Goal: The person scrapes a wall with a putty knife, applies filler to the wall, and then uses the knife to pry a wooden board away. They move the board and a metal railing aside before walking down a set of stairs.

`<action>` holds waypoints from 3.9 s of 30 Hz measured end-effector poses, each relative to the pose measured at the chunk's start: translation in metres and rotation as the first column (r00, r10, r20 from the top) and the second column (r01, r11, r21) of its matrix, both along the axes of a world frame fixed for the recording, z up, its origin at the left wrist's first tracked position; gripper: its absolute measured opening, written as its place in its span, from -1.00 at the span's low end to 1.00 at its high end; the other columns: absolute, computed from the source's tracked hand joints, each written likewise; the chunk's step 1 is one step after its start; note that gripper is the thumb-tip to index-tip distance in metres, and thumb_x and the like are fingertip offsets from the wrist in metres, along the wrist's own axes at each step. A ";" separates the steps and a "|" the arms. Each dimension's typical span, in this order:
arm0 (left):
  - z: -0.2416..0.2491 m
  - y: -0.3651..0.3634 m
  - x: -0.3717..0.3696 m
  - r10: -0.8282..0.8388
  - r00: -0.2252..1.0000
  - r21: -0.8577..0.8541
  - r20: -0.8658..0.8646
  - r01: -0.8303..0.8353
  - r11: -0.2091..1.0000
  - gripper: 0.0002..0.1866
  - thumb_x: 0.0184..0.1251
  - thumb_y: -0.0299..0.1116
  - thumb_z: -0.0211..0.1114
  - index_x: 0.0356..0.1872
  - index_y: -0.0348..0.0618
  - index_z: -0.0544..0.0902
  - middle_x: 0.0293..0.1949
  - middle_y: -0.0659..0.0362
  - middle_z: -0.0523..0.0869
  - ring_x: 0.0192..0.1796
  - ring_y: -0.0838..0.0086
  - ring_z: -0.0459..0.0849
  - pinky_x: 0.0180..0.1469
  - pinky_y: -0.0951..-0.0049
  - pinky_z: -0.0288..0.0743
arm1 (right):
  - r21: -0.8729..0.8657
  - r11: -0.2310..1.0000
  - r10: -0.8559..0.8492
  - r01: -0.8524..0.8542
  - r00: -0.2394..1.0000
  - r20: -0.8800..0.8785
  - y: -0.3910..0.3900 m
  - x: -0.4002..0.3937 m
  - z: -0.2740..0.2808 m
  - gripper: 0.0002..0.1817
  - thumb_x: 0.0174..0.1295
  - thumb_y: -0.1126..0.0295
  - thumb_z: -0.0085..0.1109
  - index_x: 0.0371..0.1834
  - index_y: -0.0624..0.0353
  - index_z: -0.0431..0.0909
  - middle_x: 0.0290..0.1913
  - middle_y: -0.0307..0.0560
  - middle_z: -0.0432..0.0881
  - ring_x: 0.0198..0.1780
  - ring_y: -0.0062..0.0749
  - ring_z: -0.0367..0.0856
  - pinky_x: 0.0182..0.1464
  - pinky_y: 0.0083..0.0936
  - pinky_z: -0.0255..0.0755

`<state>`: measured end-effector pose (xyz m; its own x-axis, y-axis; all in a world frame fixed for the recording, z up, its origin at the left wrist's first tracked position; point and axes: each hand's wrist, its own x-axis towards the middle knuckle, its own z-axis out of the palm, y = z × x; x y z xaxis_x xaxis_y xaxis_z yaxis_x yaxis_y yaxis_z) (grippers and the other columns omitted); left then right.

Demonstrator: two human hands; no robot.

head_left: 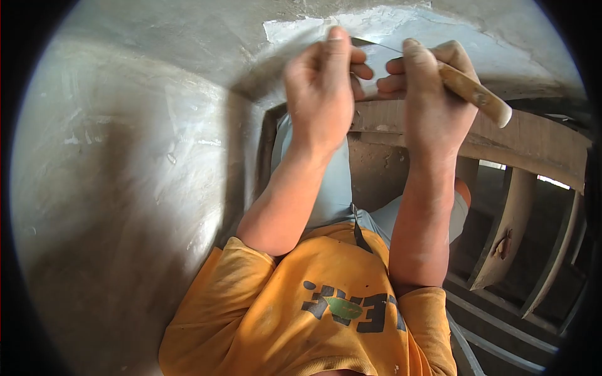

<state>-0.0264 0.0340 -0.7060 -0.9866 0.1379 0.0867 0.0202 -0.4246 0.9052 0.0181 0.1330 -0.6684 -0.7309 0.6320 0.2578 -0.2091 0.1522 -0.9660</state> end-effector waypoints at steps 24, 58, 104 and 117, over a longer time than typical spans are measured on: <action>-0.065 -0.026 0.017 -0.143 0.988 -0.490 0.055 0.151 0.858 -0.74 0.44 -0.22 0.34 -0.31 -0.25 0.72 -0.50 0.22 0.74 -0.49 0.66 0.53 -0.40 0.55 0.41 | -0.060 0.995 -0.080 0.074 0.992 -0.097 0.011 0.001 -0.012 -0.74 0.38 0.45 0.25 -0.35 0.33 0.37 -0.44 0.19 0.69 -0.50 -0.26 0.78 -0.46 -0.41 0.76; -0.053 -0.019 0.013 -0.147 0.989 -0.292 -0.018 0.135 0.947 -0.84 0.36 -0.34 0.46 -0.35 -0.21 0.72 -0.46 0.27 0.73 -0.45 0.68 0.56 -0.35 0.62 0.41 | 0.459 0.881 -0.025 0.114 0.980 -0.196 -0.014 0.005 -0.006 -0.73 0.31 0.49 0.37 -0.48 0.25 0.46 -0.56 -0.09 0.68 -0.47 -0.46 0.79 -0.49 -0.61 0.61; -0.048 -0.003 -0.016 -0.274 0.959 -0.225 -0.066 0.254 0.941 -0.78 0.50 -0.27 0.32 -0.17 -0.22 0.80 -0.47 0.31 0.66 -0.49 0.74 0.43 -0.45 0.69 0.31 | 0.188 0.981 0.033 -0.036 0.999 0.020 0.058 -0.005 -0.079 -0.85 0.41 0.46 0.33 -0.12 0.37 0.69 -0.27 -0.08 0.77 -0.23 -0.46 0.76 -0.10 -0.48 0.73; -0.002 -0.056 -0.037 0.407 0.638 0.080 -0.654 -0.477 0.875 -0.90 0.40 -0.55 0.26 -0.23 -0.38 0.71 -0.50 0.16 0.66 -0.56 0.67 0.45 -0.58 0.64 0.23 | 0.270 0.961 0.056 -0.059 0.998 0.019 0.059 -0.010 -0.079 -0.87 0.38 0.44 0.36 -0.14 0.30 0.74 -0.34 -0.16 0.78 -0.29 -0.55 0.75 -0.14 -0.56 0.64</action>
<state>-0.0636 -0.0221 -0.7085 -0.6424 -0.2580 0.7216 0.7630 -0.1270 0.6338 0.0079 0.1916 -0.7476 -0.7679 0.4966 0.4046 -0.2147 0.3956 -0.8930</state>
